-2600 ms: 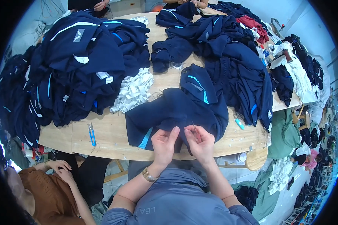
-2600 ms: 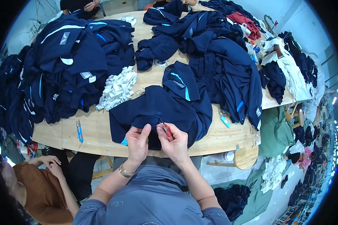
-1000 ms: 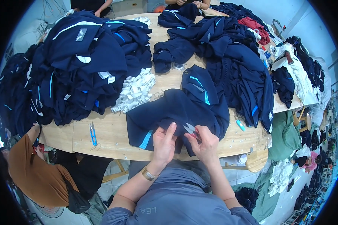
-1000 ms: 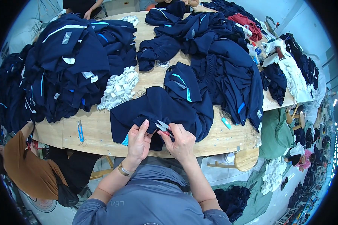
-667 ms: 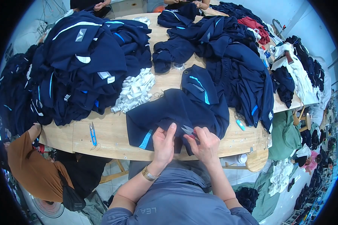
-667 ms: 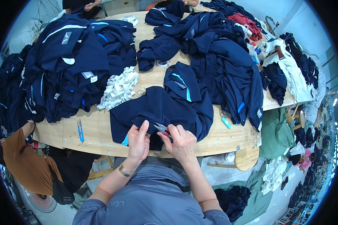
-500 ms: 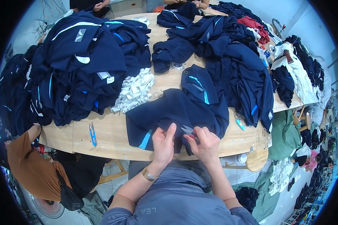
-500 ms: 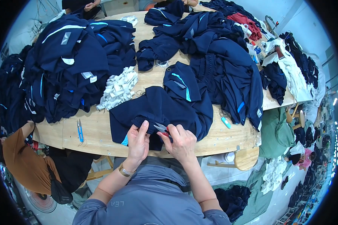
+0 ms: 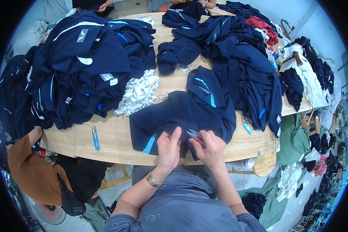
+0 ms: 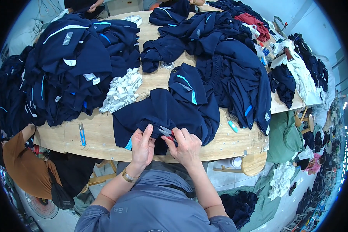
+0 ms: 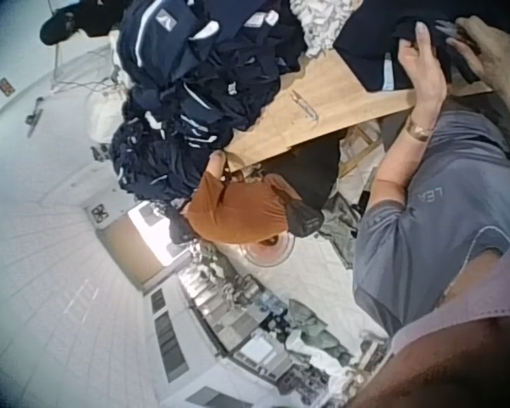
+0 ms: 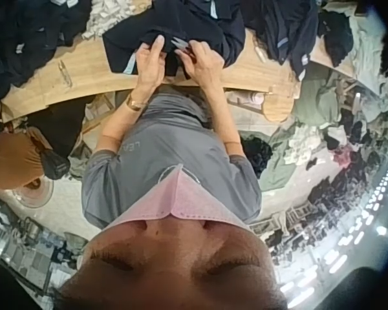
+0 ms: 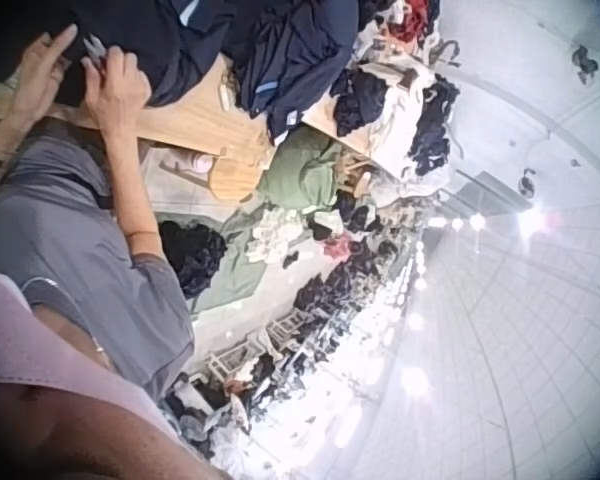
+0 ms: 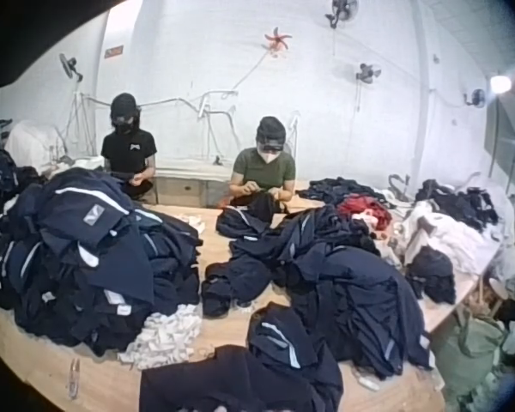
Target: Trimming loose threads from navy blue garments using small scissors in a factory setting.
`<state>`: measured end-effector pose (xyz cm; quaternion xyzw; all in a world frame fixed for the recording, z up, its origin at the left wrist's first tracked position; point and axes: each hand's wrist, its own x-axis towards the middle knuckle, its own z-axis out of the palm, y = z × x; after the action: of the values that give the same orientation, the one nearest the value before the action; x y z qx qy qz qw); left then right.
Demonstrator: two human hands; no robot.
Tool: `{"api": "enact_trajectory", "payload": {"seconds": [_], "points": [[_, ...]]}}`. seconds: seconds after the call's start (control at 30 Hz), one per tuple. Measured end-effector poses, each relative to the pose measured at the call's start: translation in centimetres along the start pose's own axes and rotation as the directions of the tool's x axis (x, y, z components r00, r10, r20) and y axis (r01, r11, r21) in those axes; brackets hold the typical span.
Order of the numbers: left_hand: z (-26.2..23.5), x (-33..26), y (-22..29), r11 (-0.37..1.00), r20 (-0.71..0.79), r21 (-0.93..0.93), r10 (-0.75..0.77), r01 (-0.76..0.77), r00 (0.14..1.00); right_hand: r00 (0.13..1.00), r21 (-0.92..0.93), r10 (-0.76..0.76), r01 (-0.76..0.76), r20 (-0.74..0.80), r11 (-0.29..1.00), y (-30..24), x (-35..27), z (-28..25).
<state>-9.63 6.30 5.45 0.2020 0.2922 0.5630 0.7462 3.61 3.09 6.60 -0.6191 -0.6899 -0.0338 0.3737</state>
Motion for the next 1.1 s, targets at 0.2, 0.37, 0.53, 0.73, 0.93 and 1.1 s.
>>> {"api": "enact_trajectory", "payload": {"seconds": [0.2,0.37,0.53,0.73,0.93,1.1], "points": [[-0.1,0.0,-0.1,1.000,0.012,0.003,0.003,-0.003,1.000,1.000,0.008,0.003,-0.003,0.004,1.000,0.0,0.0,0.1],[0.0,0.0,0.0,1.000,0.017,0.007,-0.002,0.002,1.000,1.000,0.020,0.017,-0.017,-0.002,1.000,0.0,-0.1,0.1],[0.4,-0.1,0.4,0.995,0.030,-0.066,-0.073,0.075,0.997,0.996,0.054,0.063,-0.066,0.056,0.996,-0.2,-0.1,-0.2],[0.4,-0.2,0.2,0.997,0.022,-0.064,-0.034,0.035,0.999,0.995,0.192,0.103,-0.101,-0.003,0.976,-0.2,-0.5,0.2],[0.2,-0.6,-0.7,0.974,-0.001,0.189,0.129,-0.127,0.992,0.848,0.719,0.478,-0.480,0.231,0.503,-2.2,-0.5,-0.1],[0.1,-0.8,-1.2,0.859,0.086,0.404,0.305,-0.314,0.948,0.816,0.694,0.548,-0.502,0.182,0.516,-3.0,0.2,0.8]]}}
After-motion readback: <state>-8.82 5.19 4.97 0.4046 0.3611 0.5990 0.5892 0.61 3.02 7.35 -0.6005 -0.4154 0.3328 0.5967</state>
